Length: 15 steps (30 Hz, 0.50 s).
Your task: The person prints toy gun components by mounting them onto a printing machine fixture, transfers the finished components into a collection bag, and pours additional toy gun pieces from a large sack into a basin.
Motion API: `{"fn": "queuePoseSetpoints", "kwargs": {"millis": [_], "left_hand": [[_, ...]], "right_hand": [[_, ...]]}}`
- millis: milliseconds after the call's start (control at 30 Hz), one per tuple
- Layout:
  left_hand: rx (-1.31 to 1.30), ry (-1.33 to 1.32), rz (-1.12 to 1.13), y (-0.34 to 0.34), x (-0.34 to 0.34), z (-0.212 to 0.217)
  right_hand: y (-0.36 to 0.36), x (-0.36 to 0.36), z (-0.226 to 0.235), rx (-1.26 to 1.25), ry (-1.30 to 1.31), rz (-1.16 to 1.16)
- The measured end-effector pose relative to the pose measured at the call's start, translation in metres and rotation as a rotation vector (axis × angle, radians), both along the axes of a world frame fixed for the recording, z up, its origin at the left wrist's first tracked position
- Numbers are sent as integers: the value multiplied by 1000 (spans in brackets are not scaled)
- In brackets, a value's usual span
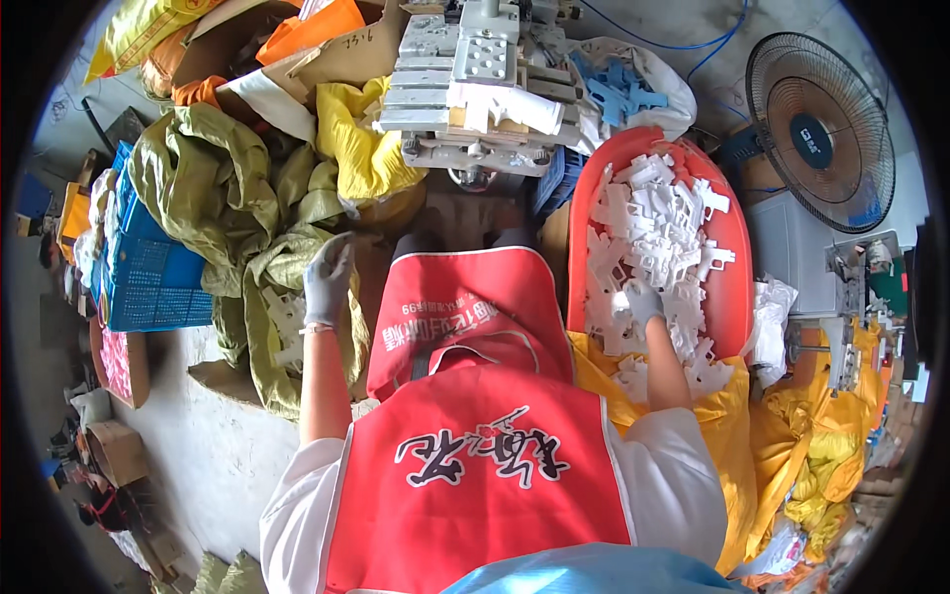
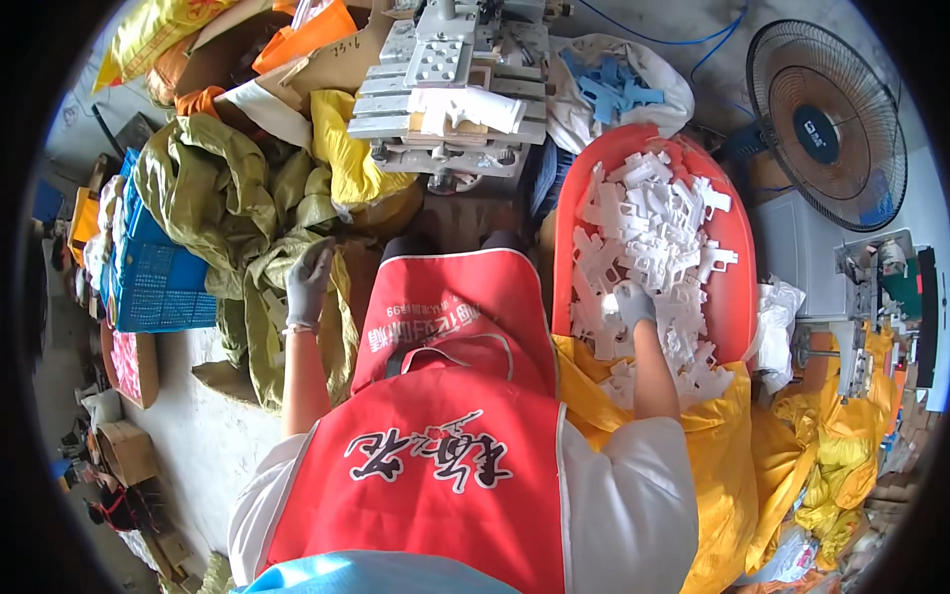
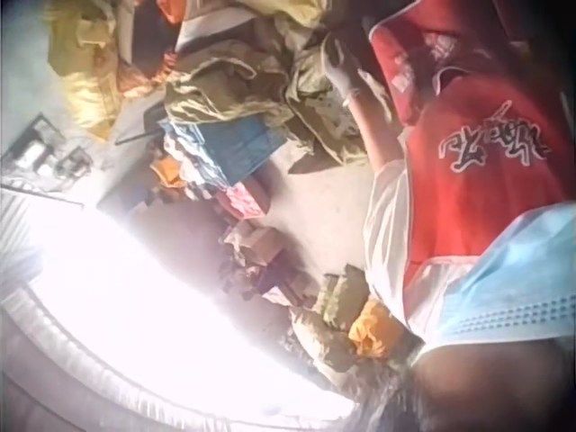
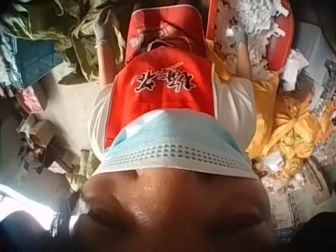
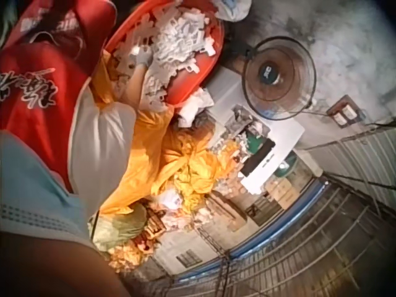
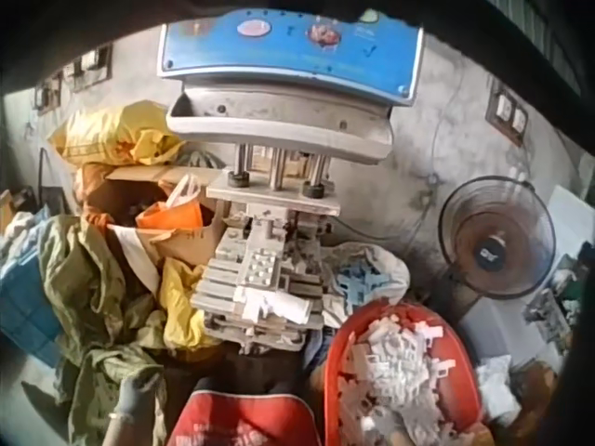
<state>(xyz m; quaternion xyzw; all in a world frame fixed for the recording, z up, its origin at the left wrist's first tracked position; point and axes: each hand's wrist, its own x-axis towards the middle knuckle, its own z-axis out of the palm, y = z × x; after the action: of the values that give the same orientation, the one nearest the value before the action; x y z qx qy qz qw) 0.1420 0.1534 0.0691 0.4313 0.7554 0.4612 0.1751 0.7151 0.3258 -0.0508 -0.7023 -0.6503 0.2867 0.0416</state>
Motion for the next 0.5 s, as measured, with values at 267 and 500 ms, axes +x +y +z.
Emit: {"fn": "queuePoseSetpoints", "kwargs": {"millis": [267,500], "left_hand": [[356,282,-230,88,24,117],[367,460,-441,165,47,159]], "right_hand": [[-39,-6,35,4,-128,382],[-45,-8,67,115,123,242]]}}
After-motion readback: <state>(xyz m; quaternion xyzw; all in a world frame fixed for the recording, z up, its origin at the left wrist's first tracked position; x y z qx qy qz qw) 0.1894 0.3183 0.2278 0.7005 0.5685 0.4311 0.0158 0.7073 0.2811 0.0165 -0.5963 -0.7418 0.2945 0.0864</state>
